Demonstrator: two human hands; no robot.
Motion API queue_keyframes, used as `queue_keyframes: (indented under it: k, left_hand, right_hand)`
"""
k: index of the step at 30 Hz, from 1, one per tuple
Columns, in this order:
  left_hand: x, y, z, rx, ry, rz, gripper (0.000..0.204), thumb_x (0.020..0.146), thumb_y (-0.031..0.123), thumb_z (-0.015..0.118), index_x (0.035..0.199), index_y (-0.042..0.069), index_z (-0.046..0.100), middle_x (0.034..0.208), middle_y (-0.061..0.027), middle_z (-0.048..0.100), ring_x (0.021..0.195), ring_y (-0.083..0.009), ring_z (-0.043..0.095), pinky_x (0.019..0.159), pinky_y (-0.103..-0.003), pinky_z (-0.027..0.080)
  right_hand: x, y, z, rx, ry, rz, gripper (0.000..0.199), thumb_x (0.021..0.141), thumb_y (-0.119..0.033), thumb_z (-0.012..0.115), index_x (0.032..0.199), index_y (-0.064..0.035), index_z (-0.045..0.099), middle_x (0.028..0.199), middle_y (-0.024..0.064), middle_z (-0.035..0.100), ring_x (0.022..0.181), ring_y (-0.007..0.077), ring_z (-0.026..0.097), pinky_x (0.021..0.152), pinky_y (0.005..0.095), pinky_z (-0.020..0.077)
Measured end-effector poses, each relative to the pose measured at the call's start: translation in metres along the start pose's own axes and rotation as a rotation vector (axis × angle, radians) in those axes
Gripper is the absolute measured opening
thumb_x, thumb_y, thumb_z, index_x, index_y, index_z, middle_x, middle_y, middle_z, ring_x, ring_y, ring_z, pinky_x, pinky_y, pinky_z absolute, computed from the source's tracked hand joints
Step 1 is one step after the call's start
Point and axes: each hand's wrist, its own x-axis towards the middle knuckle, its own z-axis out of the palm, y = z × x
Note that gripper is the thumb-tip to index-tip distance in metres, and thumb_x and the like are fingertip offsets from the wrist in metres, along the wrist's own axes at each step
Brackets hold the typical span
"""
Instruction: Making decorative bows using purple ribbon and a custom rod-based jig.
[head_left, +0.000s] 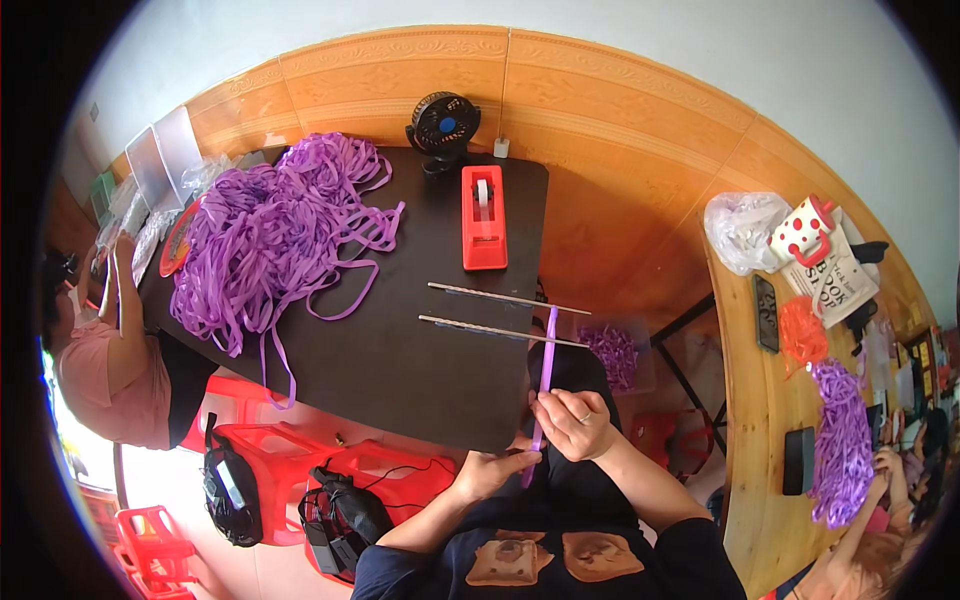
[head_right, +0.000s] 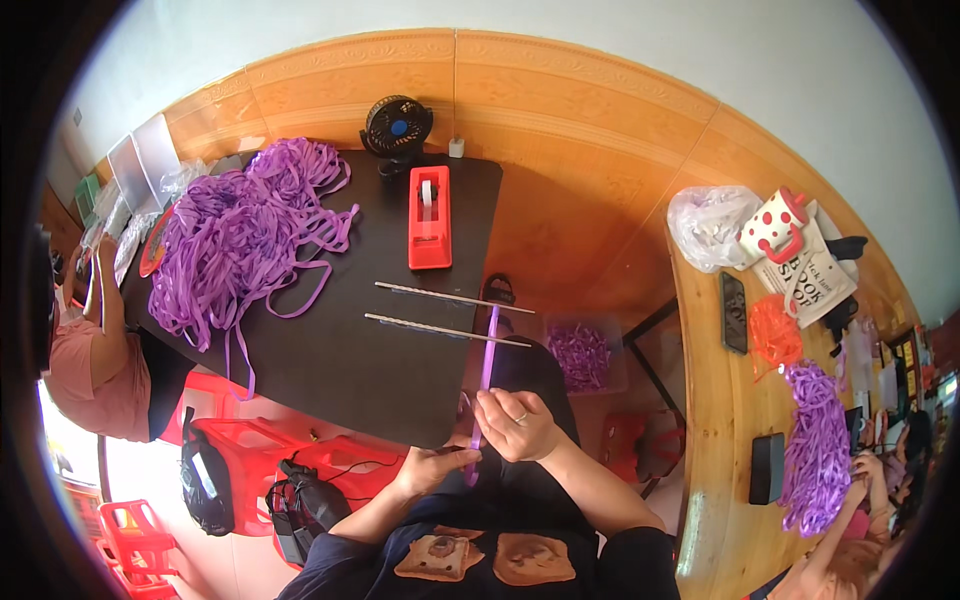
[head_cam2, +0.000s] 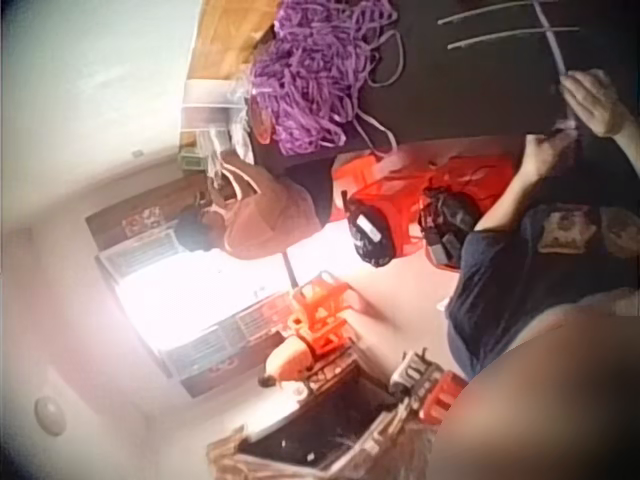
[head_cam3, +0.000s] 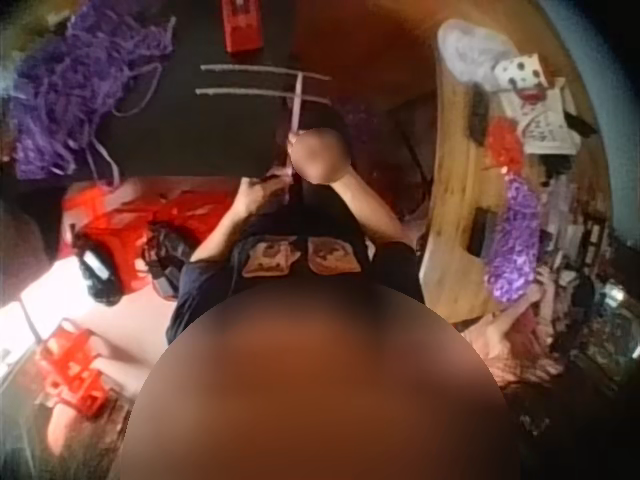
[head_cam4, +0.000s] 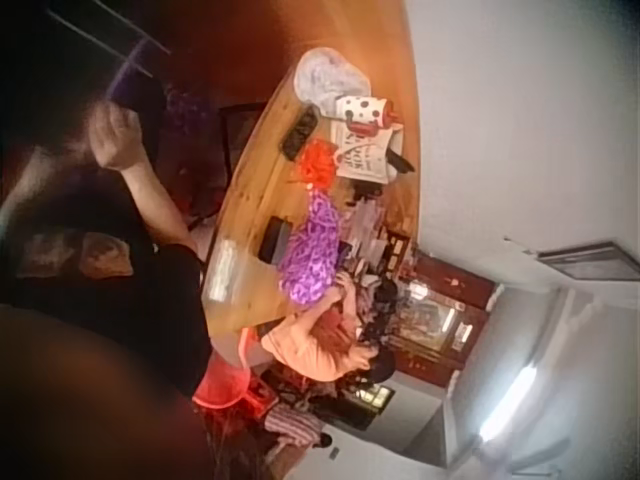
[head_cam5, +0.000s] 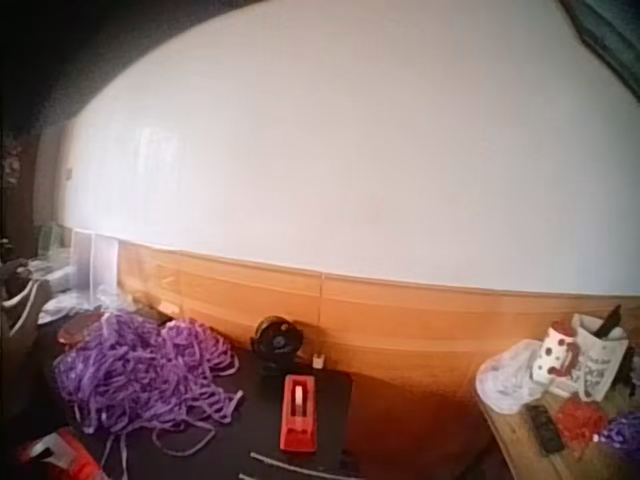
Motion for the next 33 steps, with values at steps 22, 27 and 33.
queue_keyframes:
  k: [22, 27, 33]
  left_hand:
    - [0.049, -0.024, 0.031, 0.086, 0.239, 0.198, 0.027, 0.104, 0.019, 0.047, 0.123, 0.001, 0.057, 0.110, -0.0063, 0.060, 0.102, -0.0127, 0.055, 0.092, -0.028, 0.044]
    - [0.088, -0.015, 0.052, 0.056, 0.286, 0.207, 0.028, 0.105, 0.022, 0.045, 0.124, 0.003, 0.055, 0.108, -0.0076, 0.061, 0.101, -0.0141, 0.054, 0.092, -0.030, 0.044]
    - [0.107, -0.013, 0.055, -0.010, 0.260, 0.204, 0.024, 0.102, 0.014, 0.051, 0.123, 0.003, 0.056, 0.100, -0.0068, 0.063, 0.091, -0.0116, 0.056, 0.085, -0.026, 0.046]
  right_hand:
    - [-0.009, -0.003, -0.005, 0.121, -0.073, 0.112, 0.021, 0.069, -0.013, 0.067, 0.087, -0.0018, 0.070, 0.098, 0.0079, 0.063, 0.087, 0.0196, 0.060, 0.066, 0.0317, 0.0426]
    - [-0.018, -0.004, -0.008, 0.196, -0.081, 0.138, 0.024, 0.063, -0.014, 0.065, 0.082, -0.0015, 0.069, 0.098, 0.0088, 0.064, 0.086, 0.0205, 0.061, 0.067, 0.0331, 0.0420]
    - [-0.029, -0.005, -0.006, 0.210, -0.103, 0.142, 0.023, 0.062, -0.014, 0.065, 0.081, -0.0018, 0.069, 0.098, 0.0091, 0.064, 0.086, 0.0205, 0.060, 0.066, 0.0328, 0.0409]
